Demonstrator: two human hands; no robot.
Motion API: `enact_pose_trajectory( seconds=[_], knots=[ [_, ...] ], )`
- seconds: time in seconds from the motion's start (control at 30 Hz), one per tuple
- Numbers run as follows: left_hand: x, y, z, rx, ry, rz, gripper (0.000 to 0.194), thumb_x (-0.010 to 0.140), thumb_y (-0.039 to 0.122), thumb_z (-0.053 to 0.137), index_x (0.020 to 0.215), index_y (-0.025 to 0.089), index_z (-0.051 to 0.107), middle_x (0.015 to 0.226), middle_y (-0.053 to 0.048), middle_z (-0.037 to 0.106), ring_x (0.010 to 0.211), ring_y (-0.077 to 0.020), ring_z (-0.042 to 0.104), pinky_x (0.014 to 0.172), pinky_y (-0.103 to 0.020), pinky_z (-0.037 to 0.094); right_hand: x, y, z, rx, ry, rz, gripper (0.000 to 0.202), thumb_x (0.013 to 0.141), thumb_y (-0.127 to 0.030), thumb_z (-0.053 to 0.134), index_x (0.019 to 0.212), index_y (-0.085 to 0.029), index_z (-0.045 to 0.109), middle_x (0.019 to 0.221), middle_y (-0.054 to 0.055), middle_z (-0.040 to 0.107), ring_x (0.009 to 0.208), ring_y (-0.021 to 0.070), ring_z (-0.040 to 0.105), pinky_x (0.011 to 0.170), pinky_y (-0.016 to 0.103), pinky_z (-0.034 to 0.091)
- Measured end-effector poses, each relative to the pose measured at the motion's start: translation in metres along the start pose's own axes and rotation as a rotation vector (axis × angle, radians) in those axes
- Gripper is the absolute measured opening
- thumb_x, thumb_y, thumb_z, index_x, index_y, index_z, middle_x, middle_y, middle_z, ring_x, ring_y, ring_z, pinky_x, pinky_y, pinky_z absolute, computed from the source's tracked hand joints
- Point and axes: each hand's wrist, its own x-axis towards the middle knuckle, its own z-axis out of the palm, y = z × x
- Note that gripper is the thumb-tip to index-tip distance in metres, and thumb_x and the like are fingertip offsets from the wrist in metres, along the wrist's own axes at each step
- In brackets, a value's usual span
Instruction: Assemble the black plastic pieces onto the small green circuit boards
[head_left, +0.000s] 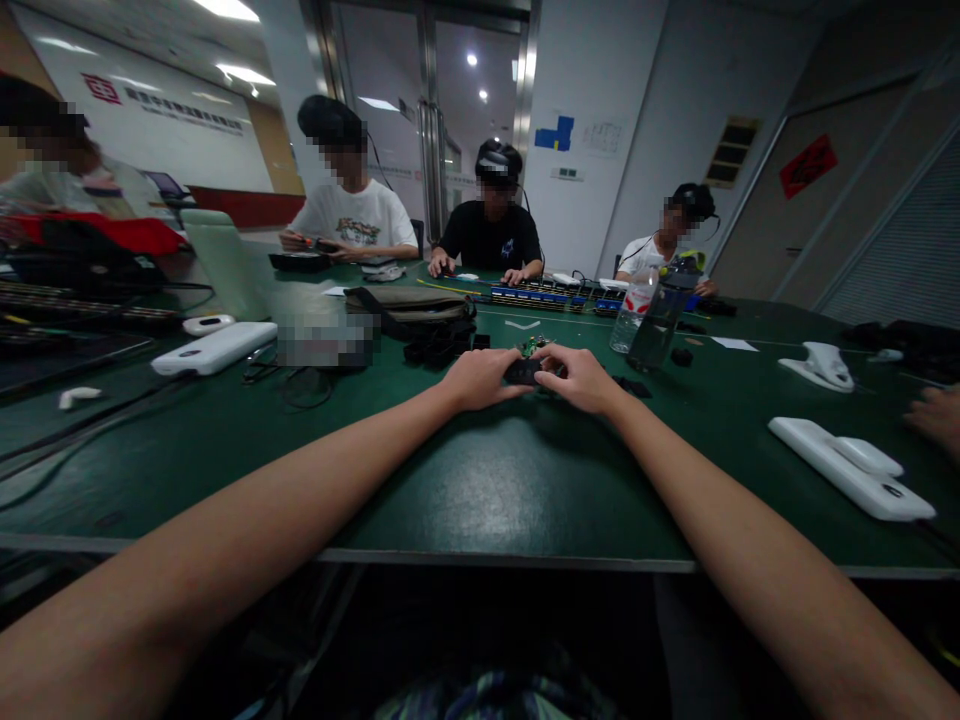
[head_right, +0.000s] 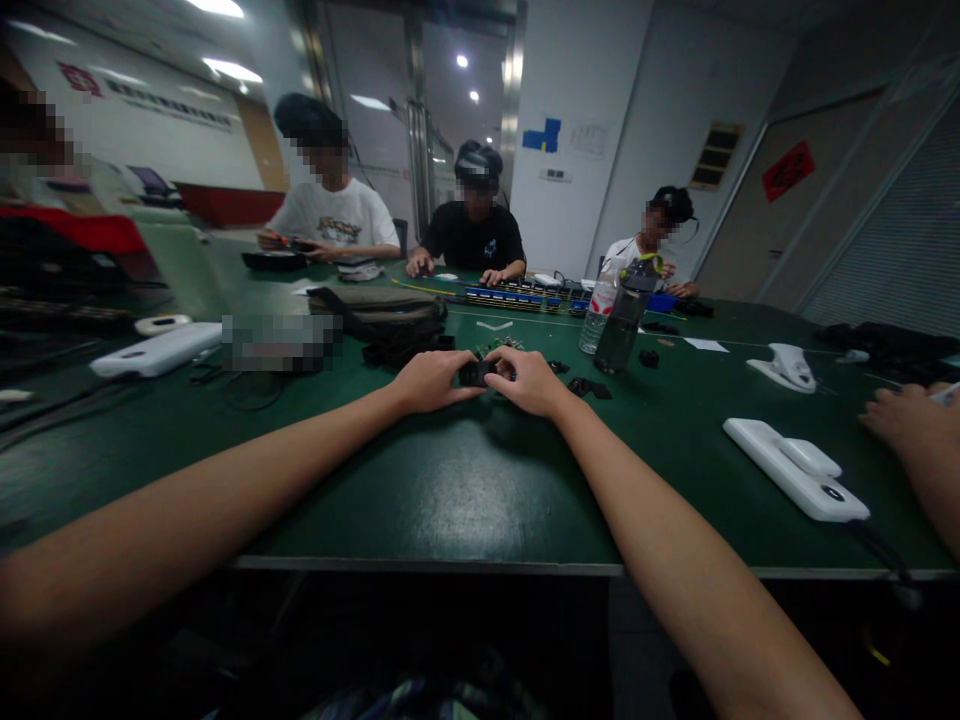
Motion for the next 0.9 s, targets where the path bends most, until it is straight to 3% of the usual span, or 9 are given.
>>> enact_pose_trajectory(
  seconds=[0.17,0.53,0.7,0.8,0.9],
  knots=[
    [0.000,-0.001,0.001,0.006,0.005,-0.045,0.048,0.085,0.059,0.053,0.111,0.020,0.056,0.104,-0.010,0.071,0.094,-0.0284,0.069,0.074,-0.032,0.051,-0.001,0.001,-0.001,-0.016,-0.013,-0.040,0.033,0.073,-0.025,0.071,0.104,-0.017,0.065,0.083,0.001,0.066,0.070,0.0123,0.057,0.069,0.024,0.042],
    [-0.001,-0.002,0.001,-0.037,-0.023,-0.004,0.046,0.088,0.056,0.051,0.121,0.024,0.053,0.110,-0.008,0.070,0.099,-0.0267,0.068,0.078,-0.032,0.051,0.000,0.001,-0.001,-0.047,-0.013,-0.056,0.033,0.070,-0.021,0.072,0.102,-0.017,0.067,0.083,0.000,0.066,0.072,0.0131,0.058,0.071,0.026,0.044],
    [0.000,-0.005,0.000,-0.007,-0.079,-0.040,0.048,0.086,0.061,0.051,0.118,0.025,0.056,0.104,-0.007,0.072,0.095,-0.0273,0.069,0.074,-0.031,0.050,0.002,0.010,-0.001,-0.085,0.017,-0.066,0.041,0.066,-0.009,0.067,0.107,-0.016,0.067,0.096,0.004,0.068,0.083,0.0165,0.060,0.077,0.027,0.046],
    [0.000,-0.008,0.001,0.010,-0.115,-0.072,0.050,0.085,0.063,0.051,0.117,0.025,0.056,0.101,-0.008,0.072,0.091,-0.0266,0.069,0.073,-0.030,0.050,0.003,0.019,-0.002,-0.185,0.073,-0.021,0.038,0.068,-0.010,0.066,0.105,-0.016,0.068,0.099,0.007,0.067,0.085,0.0180,0.060,0.082,0.031,0.046],
    [0.001,-0.010,0.001,0.002,-0.132,-0.063,0.050,0.085,0.063,0.050,0.116,0.024,0.056,0.101,-0.008,0.072,0.091,-0.0266,0.069,0.072,-0.031,0.049,0.002,0.027,-0.001,-0.283,0.047,0.081,0.029,0.074,-0.019,0.069,0.103,-0.016,0.069,0.098,0.009,0.066,0.085,0.0191,0.060,0.084,0.033,0.047]
  ],
)
